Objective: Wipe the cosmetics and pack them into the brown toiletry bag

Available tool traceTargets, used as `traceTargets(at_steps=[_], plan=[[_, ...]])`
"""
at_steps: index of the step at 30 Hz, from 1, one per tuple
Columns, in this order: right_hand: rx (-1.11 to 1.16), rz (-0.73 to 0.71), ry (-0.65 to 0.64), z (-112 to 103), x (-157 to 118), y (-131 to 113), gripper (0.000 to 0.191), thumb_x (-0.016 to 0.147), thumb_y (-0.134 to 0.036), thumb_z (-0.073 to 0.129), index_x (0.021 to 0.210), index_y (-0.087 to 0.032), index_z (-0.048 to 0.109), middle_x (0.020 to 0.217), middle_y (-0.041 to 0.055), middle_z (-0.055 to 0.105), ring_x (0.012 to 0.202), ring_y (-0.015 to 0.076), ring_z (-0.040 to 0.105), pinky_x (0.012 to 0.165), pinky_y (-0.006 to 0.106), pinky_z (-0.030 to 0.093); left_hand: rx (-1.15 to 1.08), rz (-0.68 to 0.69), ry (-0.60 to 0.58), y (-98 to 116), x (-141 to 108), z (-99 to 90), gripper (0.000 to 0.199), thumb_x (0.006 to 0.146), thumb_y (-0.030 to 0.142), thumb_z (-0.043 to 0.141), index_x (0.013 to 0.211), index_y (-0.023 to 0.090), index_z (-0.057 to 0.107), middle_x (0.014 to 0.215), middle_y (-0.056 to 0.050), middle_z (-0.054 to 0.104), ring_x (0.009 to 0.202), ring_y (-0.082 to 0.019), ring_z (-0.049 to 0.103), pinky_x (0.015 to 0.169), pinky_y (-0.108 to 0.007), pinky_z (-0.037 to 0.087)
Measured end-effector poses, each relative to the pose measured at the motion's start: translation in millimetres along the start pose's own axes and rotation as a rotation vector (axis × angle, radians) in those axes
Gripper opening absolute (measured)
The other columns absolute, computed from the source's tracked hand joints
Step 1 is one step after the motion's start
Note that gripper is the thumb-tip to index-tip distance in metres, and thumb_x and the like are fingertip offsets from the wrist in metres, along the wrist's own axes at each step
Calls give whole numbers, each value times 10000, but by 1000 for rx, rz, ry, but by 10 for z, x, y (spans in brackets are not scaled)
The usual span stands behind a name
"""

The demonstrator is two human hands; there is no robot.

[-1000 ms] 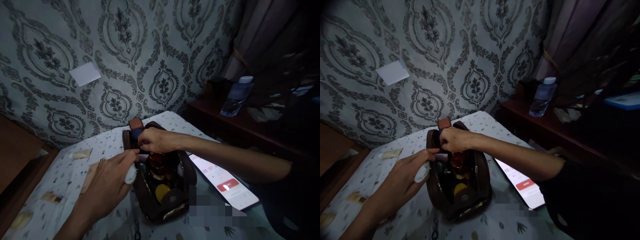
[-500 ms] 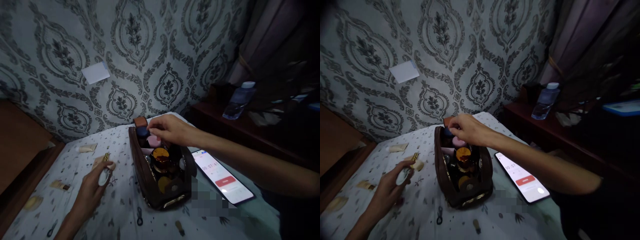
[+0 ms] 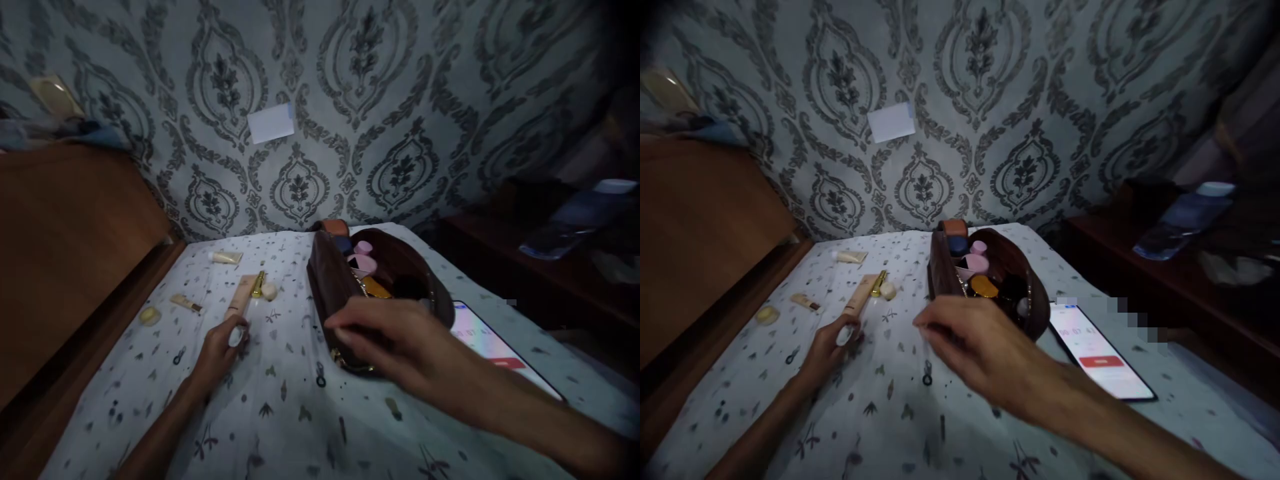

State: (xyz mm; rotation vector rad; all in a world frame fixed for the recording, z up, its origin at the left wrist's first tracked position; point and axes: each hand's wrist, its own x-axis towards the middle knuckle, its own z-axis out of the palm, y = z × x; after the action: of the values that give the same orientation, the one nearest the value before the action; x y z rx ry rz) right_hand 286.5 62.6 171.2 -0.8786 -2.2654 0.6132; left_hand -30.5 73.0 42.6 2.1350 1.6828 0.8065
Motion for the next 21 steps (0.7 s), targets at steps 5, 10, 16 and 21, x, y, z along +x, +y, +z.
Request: traceTargets(at_steps=[5, 10, 16, 21], plan=[[120, 32, -182, 732, 109, -87, 226, 924, -242, 487, 935, -168, 700, 847, 62, 694, 717, 138, 627, 674, 242, 462, -2, 119, 18, -54, -157, 79, 171, 819, 155, 453, 915, 203, 586, 872, -43, 708, 830, -196, 661, 767, -293, 490], [398, 274, -167, 1491, 305, 162, 219, 856, -238, 501, 922, -133, 681, 687, 28, 649, 583, 138, 605, 565, 236, 452, -1, 217, 29, -96, -206, 31, 183, 824, 127, 462, 924, 191, 601, 887, -52, 700, 839, -193, 653, 767, -287, 487], [541, 419, -56, 2077, 317, 350, 216, 822, -280, 518, 921, -149, 660, 620, -3, 593, 556, 142, 585, 527, 241, 451, 179, -136, 240, -403, -127, -260, 306, 827, 79, 464, 1082, 190, 590, 979, -54, 664, 938, -208, 628, 835, -301, 480], [428, 335, -49, 2135, 230, 340, 223, 842, -274, 508, 926, -147, 672, 669, 14, 615, 591, 152, 596, 567, 259, 457, 488, -374, 224, -626, -78, -407, 545, 846, 112, 502, 1369, 268, 500, 1183, -107, 552, 1106, -259, 539, 837, -334, 483]])
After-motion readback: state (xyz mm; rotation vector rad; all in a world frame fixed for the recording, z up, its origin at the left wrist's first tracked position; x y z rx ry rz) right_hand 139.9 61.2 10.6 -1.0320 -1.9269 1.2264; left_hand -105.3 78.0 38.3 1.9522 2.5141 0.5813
